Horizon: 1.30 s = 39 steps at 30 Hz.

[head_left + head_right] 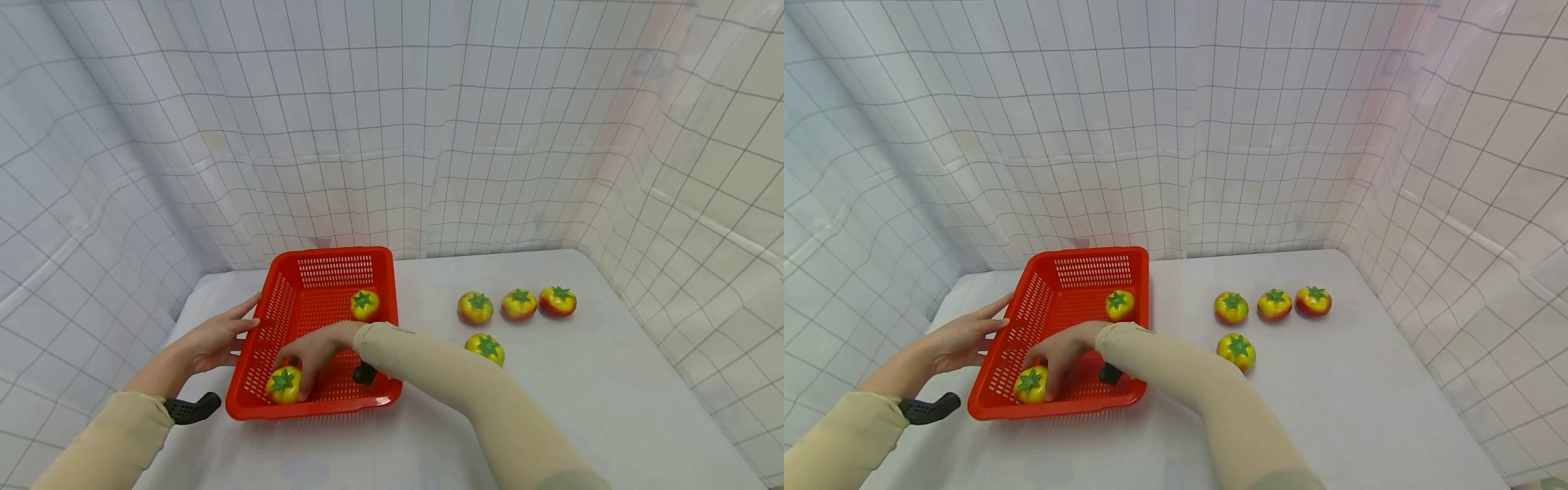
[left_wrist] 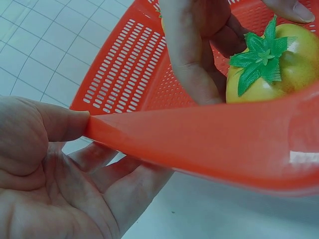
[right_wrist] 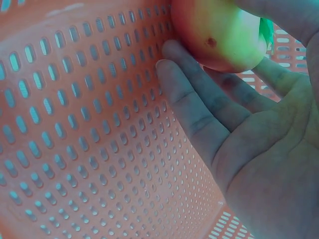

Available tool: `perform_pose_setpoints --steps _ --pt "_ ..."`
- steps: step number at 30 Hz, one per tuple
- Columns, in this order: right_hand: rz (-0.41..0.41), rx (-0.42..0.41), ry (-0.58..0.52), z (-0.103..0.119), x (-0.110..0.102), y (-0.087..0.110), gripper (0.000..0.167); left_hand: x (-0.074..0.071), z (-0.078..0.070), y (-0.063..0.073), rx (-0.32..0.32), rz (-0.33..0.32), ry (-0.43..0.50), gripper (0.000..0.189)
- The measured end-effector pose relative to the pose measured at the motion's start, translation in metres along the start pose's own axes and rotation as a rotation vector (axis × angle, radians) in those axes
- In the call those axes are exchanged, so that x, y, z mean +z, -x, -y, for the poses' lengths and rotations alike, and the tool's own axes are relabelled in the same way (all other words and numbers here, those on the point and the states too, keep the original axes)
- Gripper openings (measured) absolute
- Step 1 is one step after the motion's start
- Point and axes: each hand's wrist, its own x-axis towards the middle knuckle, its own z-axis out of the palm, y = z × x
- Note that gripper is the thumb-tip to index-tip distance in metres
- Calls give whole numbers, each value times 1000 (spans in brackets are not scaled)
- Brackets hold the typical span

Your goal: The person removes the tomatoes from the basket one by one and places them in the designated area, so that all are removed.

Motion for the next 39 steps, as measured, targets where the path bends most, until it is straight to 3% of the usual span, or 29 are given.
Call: perform_pose_setpoints --steps 39 --pt "-11 -7 10 -2 5 -4 68 0 0 0 -5 -5 1 73"
